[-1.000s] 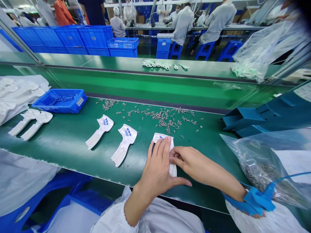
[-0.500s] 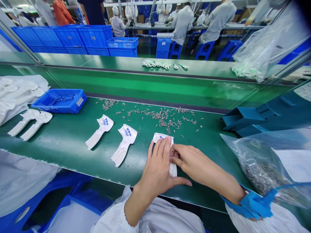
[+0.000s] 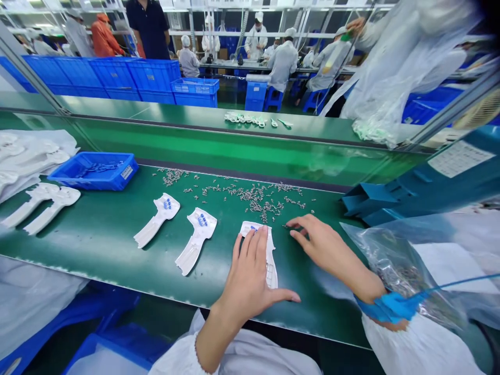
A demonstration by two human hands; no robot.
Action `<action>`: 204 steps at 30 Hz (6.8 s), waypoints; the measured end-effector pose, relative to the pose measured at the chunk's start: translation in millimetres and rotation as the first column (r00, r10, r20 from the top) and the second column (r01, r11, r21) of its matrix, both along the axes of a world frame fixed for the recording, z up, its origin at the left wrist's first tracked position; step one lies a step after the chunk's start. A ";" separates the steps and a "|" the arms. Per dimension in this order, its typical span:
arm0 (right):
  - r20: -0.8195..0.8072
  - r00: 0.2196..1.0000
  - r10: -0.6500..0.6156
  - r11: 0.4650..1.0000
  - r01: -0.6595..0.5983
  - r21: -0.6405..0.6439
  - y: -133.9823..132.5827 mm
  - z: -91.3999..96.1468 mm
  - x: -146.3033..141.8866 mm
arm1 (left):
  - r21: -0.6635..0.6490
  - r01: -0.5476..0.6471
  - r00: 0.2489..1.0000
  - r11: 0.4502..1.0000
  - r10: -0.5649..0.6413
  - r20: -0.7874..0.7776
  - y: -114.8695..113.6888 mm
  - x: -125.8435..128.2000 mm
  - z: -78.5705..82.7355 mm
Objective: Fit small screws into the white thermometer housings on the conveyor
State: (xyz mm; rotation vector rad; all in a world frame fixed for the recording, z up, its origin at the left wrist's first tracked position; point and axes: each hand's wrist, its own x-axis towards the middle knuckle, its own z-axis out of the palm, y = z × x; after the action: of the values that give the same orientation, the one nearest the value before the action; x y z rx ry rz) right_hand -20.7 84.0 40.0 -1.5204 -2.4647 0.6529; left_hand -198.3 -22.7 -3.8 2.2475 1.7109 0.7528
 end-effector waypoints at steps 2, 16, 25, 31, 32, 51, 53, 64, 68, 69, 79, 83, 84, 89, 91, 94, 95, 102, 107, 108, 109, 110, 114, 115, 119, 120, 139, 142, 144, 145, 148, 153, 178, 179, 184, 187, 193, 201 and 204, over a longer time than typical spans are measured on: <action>0.048 0.998 -0.028 0.997 0.024 0.072 8.2 -13.1 7.0 | -0.013 -0.001 1.000 1.000 0.001 0.000 0.0 0.0 0.2; -0.255 0.964 0.071 0.968 -0.128 -0.215 -10.2 16.4 -8.8 | -0.002 0.005 1.000 1.000 -0.005 0.002 0.2 -0.4 1.6; -0.125 0.949 0.288 0.883 -0.314 -0.349 -18.7 31.2 -18.8 | 0.010 0.014 1.000 1.000 -0.014 -0.004 0.1 -0.5 -0.6; 0.030 0.889 0.456 0.850 -0.425 -0.311 -8.7 39.0 -31.0 | 0.023 0.021 1.000 1.000 -0.021 0.004 1.1 -1.0 -0.4; 0.048 0.880 0.472 0.845 -0.437 -0.310 -7.5 39.4 -32.3 | 0.019 0.022 1.000 1.000 -0.022 0.001 1.2 -1.2 -0.5; 0.295 0.884 0.363 0.903 -0.257 -0.344 -0.9 34.7 -47.2 | -0.012 0.018 1.000 1.000 -0.017 0.021 2.0 0.6 -1.9; 0.277 0.888 0.366 0.896 -0.256 -0.362 0.2 35.0 -47.1 | -0.034 0.015 1.000 0.999 -0.014 0.025 2.8 1.4 -3.1; 0.089 0.996 -0.011 0.996 0.003 0.090 53.7 6.5 16.3 | -0.214 -0.015 0.999 0.977 0.004 -0.053 -22.6 -29.4 25.5; 0.139 0.967 -0.212 0.957 0.177 0.232 73.6 -21.8 22.0 | 0.049 -0.329 0.928 0.943 0.333 -0.170 -17.1 -8.6 8.3; 0.134 0.966 -0.220 0.953 0.183 0.242 75.0 -27.0 21.4 | 0.104 -0.371 0.902 0.923 0.385 -0.197 -14.1 -6.1 2.7; -0.053 0.984 -0.171 0.954 0.179 0.239 79.5 -36.2 25.3 | 0.188 -0.248 0.944 0.950 0.281 -0.174 19.8 -62.6 29.9; -0.086 0.989 -0.121 0.968 0.136 0.212 78.9 -37.9 24.3 | 0.150 -0.209 0.910 0.966 0.248 -0.332 98.6 -56.0 79.1; -0.087 0.990 -0.112 0.969 0.129 0.209 78.3 -38.6 23.8 | 0.136 -0.209 0.903 0.968 0.244 -0.352 125.7 -50.1 85.1; -0.087 0.991 -0.102 0.965 0.120 0.233 77.3 -44.2 23.7 | 0.097 -0.286 0.881 0.953 0.302 -0.363 247.4 -15.8 77.8; -0.096 0.990 -0.103 0.963 0.124 0.240 79.2 -46.6 24.5 | 0.089 -0.303 0.887 0.949 0.315 -0.338 276.3 -4.3 71.1; -0.158 0.982 -0.098 0.968 0.131 0.212 81.7 -46.2 25.1 | 0.067 -0.275 0.917 0.959 0.282 -0.282 296.0 7.8 67.8; -0.201 0.975 -0.097 0.972 0.136 0.193 81.8 -44.5 24.9 | 0.055 -0.244 0.932 0.968 0.249 -0.262 296.5 10.1 68.2; -0.663 0.716 -0.218 0.976 0.141 -0.169 80.3 -28.3 19.0 | -0.024 0.206 0.976 0.978 -0.207 -0.063 215.9 0.0 74.6; -0.727 0.614 -0.308 0.930 0.035 -0.365 70.1 -21.9 9.3 | -0.004 0.203 0.975 0.979 -0.202 0.095 137.1 -12.6 66.5; -0.728 0.614 -0.307 0.926 0.015 -0.378 66.6 -20.4 7.0 | 0.006 0.190 0.975 0.982 -0.190 0.115 129.3 -14.0 63.5; -0.729 0.614 -0.303 0.923 -0.003 -0.386 63.1 -19.0 4.8 | 0.015 0.184 0.974 0.983 -0.184 0.130 124.3 -15.1 60.6; -0.728 0.617 -0.299 0.919 -0.018 -0.393 59.9 -17.7 2.9 | 0.025 0.184 0.973 0.983 -0.186 0.139 121.6 -16.1 58.0; -0.735 0.608 -0.300 0.909 -0.052 -0.413 52.6 -15.0 -1.6 | 0.059 0.200 0.968 0.978 -0.206 0.142 121.3 -19.4 52.9; -0.744 0.594 -0.306 0.906 -0.058 -0.419 52.3 -14.9 -2.0 | 0.069 0.200 0.969 0.977 -0.208 0.137 121.7 -20.2 52.6; -0.779 0.536 -0.326 0.906 -0.059 -0.419 52.9 -16.5 -3.4 | 0.096 0.197 0.972 0.976 -0.207 0.110 122.4 -22.1 50.4; -0.785 0.528 -0.324 0.912 -0.047 -0.408 53.1 -17.2 -4.0 | 0.099 0.193 0.973 0.976 -0.203 0.108 122.5 -22.2 49.4; -0.657 0.750 -0.078 0.996 0.082 -0.025 42.0 -18.0 -7.5 | 0.051 0.129 0.987 0.990 -0.133 0.087 125.8 -20.5 39.2; -0.677 0.732 -0.077 0.997 0.058 -0.051 43.3 -18.7 -7.3 | 0.050 0.158 0.985 0.986 -0.161 0.067 125.6 -20.3 39.0; -0.678 0.731 -0.083 0.997 0.064 -0.053 44.4 -20.5 -7.3 | 0.048 0.169 0.984 0.984 -0.172 0.054 125.3 -19.8 38.5; -0.683 0.724 -0.093 0.996 0.066 -0.066 44.9 -21.7 -7.4 | 0.048 0.171 0.984 0.984 -0.173 0.046 125.2 -19.6 38.1; -0.729 0.670 -0.142 0.990 0.076 -0.122 45.8 -24.6 -8.4 | 0.055 0.168 0.985 0.984 -0.169 0.021 125.3 -18.8 36.6; -0.786 0.598 -0.160 0.987 0.107 -0.119 43.3 -22.6 -10.4 | 0.067 0.168 0.986 0.984 -0.167 -0.014 124.7 -17.5 36.4; -0.539 0.829 0.149 0.878 0.140 0.458 31.9 -16.5 -10.4 | 0.130 0.133 0.988 0.983 -0.122 -0.092 119.3 -11.3 40.1; -0.520 0.837 0.171 0.866 0.124 0.485 32.2 -16.4 -9.7 | 0.118 0.134 0.989 0.984 -0.126 -0.074 119.0 -10.7 39.9; -0.467 0.842 0.269 0.820 0.054 0.570 33.0 -16.0 -6.9 | 0.042 0.129 0.987 0.991 -0.132 0.087 117.6 -7.7 40.5; -0.519 0.810 0.274 0.852 0.046 0.521 31.7 -17.0 -6.0 | -0.022 0.152 0.969 0.988 -0.145 0.200 119.4 -8.9 41.6; -0.841 0.540 -0.028 0.999 0.028 -0.016 31.6 -18.7 -6.9 | -0.126 0.347 0.881 0.929 -0.277 0.384 125.4 -16.7 42.7; -0.897 0.269 -0.350 0.916 -0.101 -0.388 39.7 -13.2 -8.2 | 0.025 0.294 0.868 0.955 -0.278 0.412 121.6 -19.7 50.6; -0.893 0.251 -0.374 0.904 -0.119 -0.411 39.7 -14.3 -8.1 | 0.078 0.308 0.876 0.948 -0.315 0.364 122.4 -21.4 48.4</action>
State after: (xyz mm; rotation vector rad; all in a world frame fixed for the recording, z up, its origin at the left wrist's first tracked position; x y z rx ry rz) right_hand -28.8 123.7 25.7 -0.8379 -1.2016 1.5538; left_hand -219.6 99.7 44.7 2.1403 1.1375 1.0362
